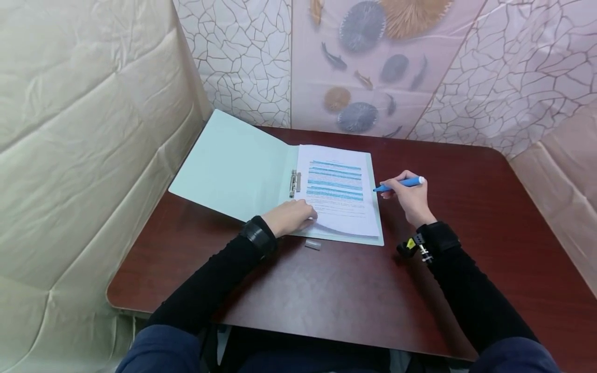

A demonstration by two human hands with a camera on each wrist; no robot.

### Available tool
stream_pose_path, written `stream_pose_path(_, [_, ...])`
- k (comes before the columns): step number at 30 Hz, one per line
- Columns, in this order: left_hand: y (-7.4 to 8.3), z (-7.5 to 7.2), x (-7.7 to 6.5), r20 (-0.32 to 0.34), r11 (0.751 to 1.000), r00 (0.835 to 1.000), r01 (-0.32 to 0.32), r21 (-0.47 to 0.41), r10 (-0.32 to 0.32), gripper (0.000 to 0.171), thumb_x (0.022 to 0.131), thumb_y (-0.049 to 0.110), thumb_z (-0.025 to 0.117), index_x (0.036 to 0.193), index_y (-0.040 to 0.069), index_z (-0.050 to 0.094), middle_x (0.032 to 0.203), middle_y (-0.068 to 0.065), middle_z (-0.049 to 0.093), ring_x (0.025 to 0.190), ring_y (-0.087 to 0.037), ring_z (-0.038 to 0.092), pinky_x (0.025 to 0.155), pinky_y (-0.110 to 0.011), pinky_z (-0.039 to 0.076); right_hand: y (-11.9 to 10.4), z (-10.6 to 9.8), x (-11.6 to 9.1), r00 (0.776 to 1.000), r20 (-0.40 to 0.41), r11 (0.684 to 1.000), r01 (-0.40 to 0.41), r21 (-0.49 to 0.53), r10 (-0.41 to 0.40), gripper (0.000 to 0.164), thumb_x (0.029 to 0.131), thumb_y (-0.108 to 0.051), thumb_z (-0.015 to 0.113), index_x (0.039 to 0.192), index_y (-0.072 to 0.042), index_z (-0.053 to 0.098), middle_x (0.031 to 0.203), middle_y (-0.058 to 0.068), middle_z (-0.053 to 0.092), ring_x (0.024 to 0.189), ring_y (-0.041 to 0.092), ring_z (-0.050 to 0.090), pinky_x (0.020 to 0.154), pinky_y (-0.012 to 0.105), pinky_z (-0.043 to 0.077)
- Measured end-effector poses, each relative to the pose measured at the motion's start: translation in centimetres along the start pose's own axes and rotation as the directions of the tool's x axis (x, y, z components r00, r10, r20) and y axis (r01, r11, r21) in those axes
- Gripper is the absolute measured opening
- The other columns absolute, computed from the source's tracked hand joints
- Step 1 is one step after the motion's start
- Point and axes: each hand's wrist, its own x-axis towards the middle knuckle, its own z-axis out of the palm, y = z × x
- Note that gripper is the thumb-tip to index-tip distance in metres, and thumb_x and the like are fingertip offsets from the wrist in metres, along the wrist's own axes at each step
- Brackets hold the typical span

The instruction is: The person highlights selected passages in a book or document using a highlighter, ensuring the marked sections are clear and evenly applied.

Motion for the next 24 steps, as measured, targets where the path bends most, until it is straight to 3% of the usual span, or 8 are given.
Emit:
stream_pose_path(7, [0.21,0.14,-0.25,-0.099,1.000,0.995,-0.001,0.028,0.004,0.015,0.089,0.019,0.055,0.083,0.015,0.068,0.078,0.003,0.063,0.069,-0.011,0.052,0.064,-0.025,0.043,0.00,-0.11,0.04,0.998,-0.055,1.000,0.012,0.018,-0.011,0.033,0.078,-0.024,0.069,0.082,0.005,0.054,0.084,0.007,0.070,0.062,0.021,0.065,0.064,0.026,0.053])
stream_pose_path(12, [0.36,0.27,-0.23,-0.159,0.998,0.987,0.025,0.058,-0.015,0.016,0.090,0.022,0.054,0.087,0.014,0.068,0.082,0.000,0.059,0.074,-0.013,0.053,0.065,-0.027,0.045,0.08,-0.01,0.19,0.995,-0.104,0.999,0.010,0.031,-0.007,0.030,0.077,-0.024,0.070,0.080,0.002,0.055,0.086,0.009,0.070,0.064,0.021,0.065,0.066,0.028,0.053])
stream_pose_path(18, [0.07,0.30,-0.29,-0.256,0.990,0.967,0.049,0.130,-0.014,0.015,0.089,0.015,0.052,0.089,0.012,0.066,0.080,-0.001,0.066,0.074,-0.017,0.060,0.066,-0.031,0.045,0.05,0.03,0.21,0.984,-0.178,0.997,0.029,0.077,-0.015,0.031,0.075,-0.025,0.073,0.079,0.000,0.055,0.083,0.011,0.068,0.062,0.020,0.064,0.067,0.031,0.053])
stream_pose_path(22, [0.01,0.19,-0.57,-0.293,0.990,0.952,0.113,0.086,-0.083,0.012,0.087,0.015,0.053,0.093,0.011,0.063,0.081,-0.003,0.068,0.066,-0.016,0.060,0.060,-0.028,0.045,0.28,0.05,0.32,0.973,-0.230,0.993,0.039,0.111,-0.012,0.027,0.075,-0.023,0.073,0.079,-0.002,0.057,0.082,0.010,0.068,0.063,0.019,0.065,0.066,0.028,0.053])
stream_pose_path(24, [0.03,0.04,-0.71,-0.321,0.987,0.936,0.160,0.032,-0.142,0.013,0.086,0.016,0.055,0.093,0.011,0.064,0.078,-0.003,0.067,0.061,-0.014,0.057,0.054,-0.025,0.043,0.25,0.16,0.34,0.966,-0.257,0.991,0.040,0.127,-0.006,0.027,0.075,-0.022,0.073,0.080,-0.001,0.057,0.084,0.010,0.069,0.064,0.019,0.065,0.066,0.027,0.053])
